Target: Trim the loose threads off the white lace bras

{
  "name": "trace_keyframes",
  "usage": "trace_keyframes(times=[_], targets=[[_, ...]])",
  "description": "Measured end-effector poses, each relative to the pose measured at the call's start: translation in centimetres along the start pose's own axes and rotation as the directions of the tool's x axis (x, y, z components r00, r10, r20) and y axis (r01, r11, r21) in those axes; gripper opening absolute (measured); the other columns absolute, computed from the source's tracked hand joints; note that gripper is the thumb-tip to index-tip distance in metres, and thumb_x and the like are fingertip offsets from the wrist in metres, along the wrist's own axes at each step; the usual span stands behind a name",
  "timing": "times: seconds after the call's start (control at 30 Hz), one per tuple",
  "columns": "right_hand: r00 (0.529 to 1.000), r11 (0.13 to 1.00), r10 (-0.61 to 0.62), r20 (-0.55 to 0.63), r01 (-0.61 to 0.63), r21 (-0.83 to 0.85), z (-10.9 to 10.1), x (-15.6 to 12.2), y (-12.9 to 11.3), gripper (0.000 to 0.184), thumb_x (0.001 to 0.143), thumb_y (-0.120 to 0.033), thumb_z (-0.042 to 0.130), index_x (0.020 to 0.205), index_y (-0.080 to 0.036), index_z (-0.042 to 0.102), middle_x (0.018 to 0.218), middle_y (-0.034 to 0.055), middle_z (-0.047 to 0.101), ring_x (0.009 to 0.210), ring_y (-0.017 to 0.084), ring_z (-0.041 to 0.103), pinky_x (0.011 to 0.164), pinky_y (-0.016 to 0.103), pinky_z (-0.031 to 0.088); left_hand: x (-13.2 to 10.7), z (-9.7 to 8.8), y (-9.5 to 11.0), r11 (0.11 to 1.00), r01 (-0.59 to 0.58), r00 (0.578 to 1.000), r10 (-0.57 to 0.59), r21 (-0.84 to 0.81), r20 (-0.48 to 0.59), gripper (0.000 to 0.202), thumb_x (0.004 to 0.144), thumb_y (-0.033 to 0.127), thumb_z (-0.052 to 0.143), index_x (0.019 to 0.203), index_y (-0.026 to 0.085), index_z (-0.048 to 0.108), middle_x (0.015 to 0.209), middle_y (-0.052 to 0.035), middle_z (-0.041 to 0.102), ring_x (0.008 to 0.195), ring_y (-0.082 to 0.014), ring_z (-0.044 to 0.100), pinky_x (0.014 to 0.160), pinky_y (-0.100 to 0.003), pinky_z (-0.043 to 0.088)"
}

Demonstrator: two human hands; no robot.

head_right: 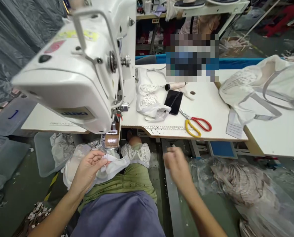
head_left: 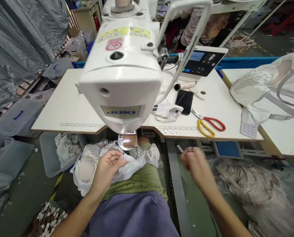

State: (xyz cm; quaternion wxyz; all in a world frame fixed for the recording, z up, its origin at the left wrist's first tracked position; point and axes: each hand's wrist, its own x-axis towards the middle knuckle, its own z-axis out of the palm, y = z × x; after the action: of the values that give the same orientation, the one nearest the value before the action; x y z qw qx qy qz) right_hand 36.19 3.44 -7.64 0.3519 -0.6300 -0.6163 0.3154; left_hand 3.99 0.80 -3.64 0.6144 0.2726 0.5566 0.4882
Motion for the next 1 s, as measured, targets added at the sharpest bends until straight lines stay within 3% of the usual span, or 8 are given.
trace_keyframes(times=[0.13,0.27,0.57,1.0], targets=[[0.930,0.982,-0.177,0.323,0.144,0.122,5.4,-4.1,-6.5,0.023,0.104,-0.038,0.041,0.098,-0.025,0.059,0.069,0.0007,0.066,0.060,0.018,0.063,0.060,0.029,0.046,-0.1,0.6,-1.0,0.991,-0.075,0.997,0.077,0.115,-0.013,0.034,0.075,0.034,0.087,0.097,0.017,0.067,0.083,-0.0034,0.076,0.078,-0.0164,0.074,0.074,-0.024,0.057],[0.889,0.973,-0.177,0.422,0.094,0.211,8.5,-4.3,-10.0,0.019,0.106,-0.031,0.037,0.098,-0.024,0.052,0.077,0.0000,0.073,0.058,0.015,0.064,0.059,0.026,0.043,-0.4,1.0,-1.2,0.975,-0.134,0.990,0.139,0.179,-0.017,0.030,0.078,0.033,0.085,0.098,0.018,0.068,0.088,-0.0033,0.076,0.080,-0.0143,0.072,0.073,-0.022,0.056],[0.872,0.980,-0.124,0.473,0.033,0.197,9.5,-3.4,-10.6,0.027,0.103,-0.032,0.042,0.079,-0.023,0.049,0.066,-0.0019,0.072,0.054,0.014,0.060,0.055,0.025,0.036,-0.6,0.9,-1.5,0.969,-0.141,0.989,0.146,0.205,-0.010,0.026,0.080,0.031,0.083,0.097,0.018,0.069,0.086,-0.0021,0.075,0.079,-0.0145,0.071,0.074,-0.023,0.056],[0.854,0.970,-0.100,0.511,-0.029,0.240,9.5,-2.8,-10.6,0.026,0.102,-0.029,0.044,0.077,-0.023,0.048,0.063,-0.0025,0.070,0.055,0.014,0.061,0.057,0.025,0.037,-0.4,1.1,-1.3,0.962,-0.143,0.989,0.149,0.235,-0.009,0.025,0.079,0.031,0.083,0.095,0.017,0.069,0.084,-0.0036,0.077,0.077,-0.0167,0.073,0.072,-0.025,0.059]])
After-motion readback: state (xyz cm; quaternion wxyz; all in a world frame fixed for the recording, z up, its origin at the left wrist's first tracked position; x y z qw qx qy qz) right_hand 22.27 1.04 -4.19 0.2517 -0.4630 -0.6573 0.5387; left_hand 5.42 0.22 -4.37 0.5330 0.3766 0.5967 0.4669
